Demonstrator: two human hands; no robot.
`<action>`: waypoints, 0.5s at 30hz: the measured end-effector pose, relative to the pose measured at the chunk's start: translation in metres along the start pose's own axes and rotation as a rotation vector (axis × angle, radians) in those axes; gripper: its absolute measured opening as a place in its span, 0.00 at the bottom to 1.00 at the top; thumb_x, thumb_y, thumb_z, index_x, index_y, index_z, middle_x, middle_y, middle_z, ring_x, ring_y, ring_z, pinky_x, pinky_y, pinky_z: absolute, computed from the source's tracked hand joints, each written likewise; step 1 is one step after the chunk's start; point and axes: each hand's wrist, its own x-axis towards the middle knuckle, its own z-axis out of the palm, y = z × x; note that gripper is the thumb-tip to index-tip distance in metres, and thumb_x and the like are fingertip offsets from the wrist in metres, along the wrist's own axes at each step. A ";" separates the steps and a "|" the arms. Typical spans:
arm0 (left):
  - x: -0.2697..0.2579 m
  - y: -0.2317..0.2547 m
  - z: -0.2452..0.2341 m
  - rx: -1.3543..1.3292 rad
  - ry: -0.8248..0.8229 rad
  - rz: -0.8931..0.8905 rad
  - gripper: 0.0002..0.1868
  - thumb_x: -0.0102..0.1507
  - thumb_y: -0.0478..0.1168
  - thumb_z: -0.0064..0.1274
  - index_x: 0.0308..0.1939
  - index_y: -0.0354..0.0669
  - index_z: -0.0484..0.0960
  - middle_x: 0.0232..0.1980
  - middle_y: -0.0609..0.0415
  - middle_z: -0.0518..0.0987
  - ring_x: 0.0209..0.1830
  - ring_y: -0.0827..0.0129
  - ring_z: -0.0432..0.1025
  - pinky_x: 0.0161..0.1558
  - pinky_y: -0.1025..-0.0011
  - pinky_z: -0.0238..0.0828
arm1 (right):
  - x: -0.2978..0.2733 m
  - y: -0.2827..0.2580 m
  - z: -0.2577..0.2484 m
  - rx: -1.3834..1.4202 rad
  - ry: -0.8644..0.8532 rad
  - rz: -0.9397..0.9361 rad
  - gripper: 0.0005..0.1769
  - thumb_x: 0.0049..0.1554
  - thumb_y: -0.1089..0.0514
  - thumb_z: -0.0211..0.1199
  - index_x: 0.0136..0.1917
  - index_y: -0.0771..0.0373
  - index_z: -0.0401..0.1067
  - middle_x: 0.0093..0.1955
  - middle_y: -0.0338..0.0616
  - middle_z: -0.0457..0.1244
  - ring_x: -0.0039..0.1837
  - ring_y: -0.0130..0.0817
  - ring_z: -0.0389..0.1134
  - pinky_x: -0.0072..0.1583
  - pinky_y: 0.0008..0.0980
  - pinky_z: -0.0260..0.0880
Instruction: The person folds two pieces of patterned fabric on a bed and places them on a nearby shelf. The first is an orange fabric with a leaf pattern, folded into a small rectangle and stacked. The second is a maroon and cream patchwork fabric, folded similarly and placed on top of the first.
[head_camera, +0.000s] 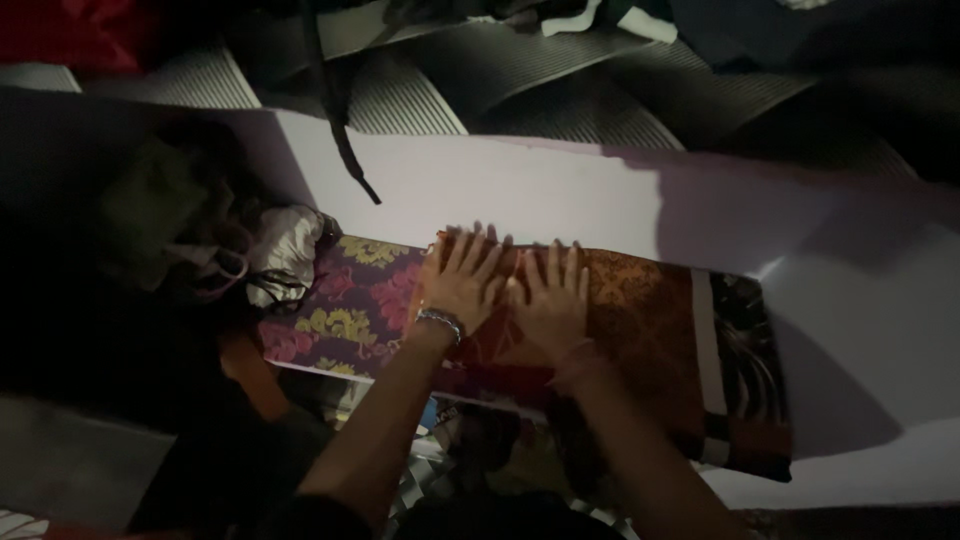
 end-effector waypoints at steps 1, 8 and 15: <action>-0.002 0.001 0.001 -0.034 -0.040 -0.022 0.35 0.71 0.62 0.14 0.81 0.61 0.37 0.85 0.56 0.34 0.84 0.61 0.28 0.78 0.48 0.18 | -0.003 -0.003 0.005 -0.039 -0.004 -0.004 0.39 0.65 0.29 0.35 0.83 0.47 0.47 0.86 0.53 0.36 0.85 0.59 0.31 0.79 0.64 0.28; -0.006 -0.001 0.038 -0.208 -0.059 -0.129 0.38 0.68 0.68 0.21 0.81 0.69 0.43 0.86 0.59 0.37 0.85 0.58 0.29 0.77 0.43 0.19 | -0.019 -0.004 0.040 -0.010 0.176 -0.112 0.40 0.62 0.28 0.45 0.79 0.50 0.57 0.82 0.57 0.47 0.82 0.63 0.42 0.76 0.68 0.35; 0.000 -0.001 0.051 -0.254 -0.067 -0.157 0.38 0.68 0.67 0.26 0.81 0.69 0.44 0.85 0.58 0.38 0.85 0.58 0.29 0.77 0.43 0.21 | -0.017 -0.003 0.049 0.019 0.168 -0.106 0.40 0.61 0.29 0.47 0.79 0.49 0.57 0.82 0.57 0.46 0.82 0.63 0.42 0.76 0.67 0.36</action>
